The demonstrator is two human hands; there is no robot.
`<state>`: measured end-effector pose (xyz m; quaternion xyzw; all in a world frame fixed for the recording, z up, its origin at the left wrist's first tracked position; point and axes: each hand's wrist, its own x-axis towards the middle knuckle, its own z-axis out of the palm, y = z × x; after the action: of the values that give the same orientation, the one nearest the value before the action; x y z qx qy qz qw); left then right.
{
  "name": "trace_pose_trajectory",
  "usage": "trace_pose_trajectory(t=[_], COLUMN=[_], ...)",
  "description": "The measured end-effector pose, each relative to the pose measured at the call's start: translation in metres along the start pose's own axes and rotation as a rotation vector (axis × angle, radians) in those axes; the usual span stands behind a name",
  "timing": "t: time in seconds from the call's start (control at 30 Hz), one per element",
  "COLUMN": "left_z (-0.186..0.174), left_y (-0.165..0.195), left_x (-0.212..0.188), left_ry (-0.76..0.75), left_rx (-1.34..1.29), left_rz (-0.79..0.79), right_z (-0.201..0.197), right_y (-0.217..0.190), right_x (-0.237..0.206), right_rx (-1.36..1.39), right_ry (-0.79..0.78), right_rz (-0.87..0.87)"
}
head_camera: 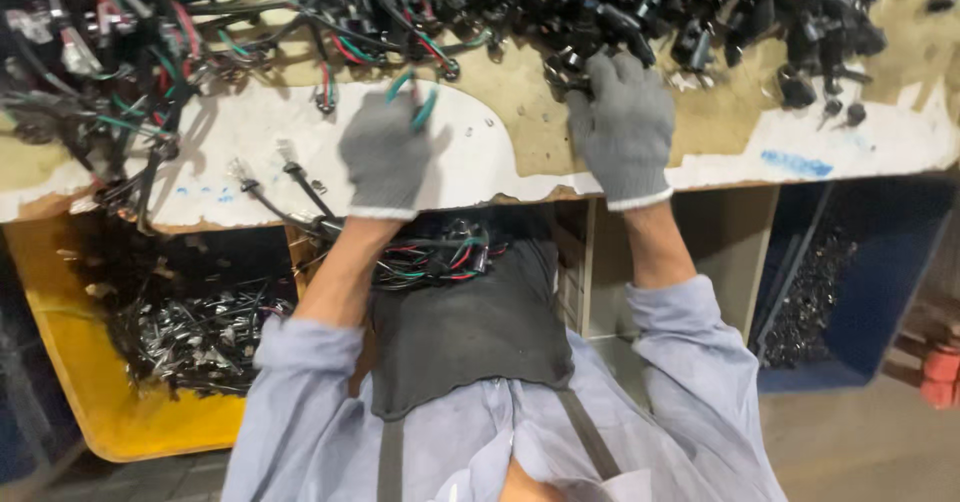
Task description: The person uses teal-handled pliers to strip insulation from the ends of black wires attached to DC power connectors, working one connector at a time. They pull stripped wires free, set processed connectors aside, and place scrap into bins below the workbench.
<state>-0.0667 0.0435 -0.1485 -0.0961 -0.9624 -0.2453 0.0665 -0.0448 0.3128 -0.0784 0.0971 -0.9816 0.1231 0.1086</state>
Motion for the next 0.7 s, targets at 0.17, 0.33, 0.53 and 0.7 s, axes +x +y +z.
trace_pose_trajectory(t=[0.17,0.33,0.53,0.7], left_z=[-0.039,-0.035,-0.017,-0.011], left_y=[-0.027,-0.022,-0.010,0.000], left_x=[-0.028,-0.025,-0.006,0.013], left_ry=[-0.115,-0.081,-0.047,-0.038], left_rx=[-0.110,-0.093,-0.025,0.060], left_rz=[-0.129,-0.264,-0.272,-0.225], right_z=[0.024,0.014,0.025,0.034], right_y=[0.025,0.001,-0.054,-0.084], right_x=[-0.005,-0.010,-0.026,-0.027], right_rx=[-0.014,0.478,1.202,0.911], right_ry=[-0.054,0.154,0.224,0.179], right_rz=[0.065,-0.021,0.158,0.048])
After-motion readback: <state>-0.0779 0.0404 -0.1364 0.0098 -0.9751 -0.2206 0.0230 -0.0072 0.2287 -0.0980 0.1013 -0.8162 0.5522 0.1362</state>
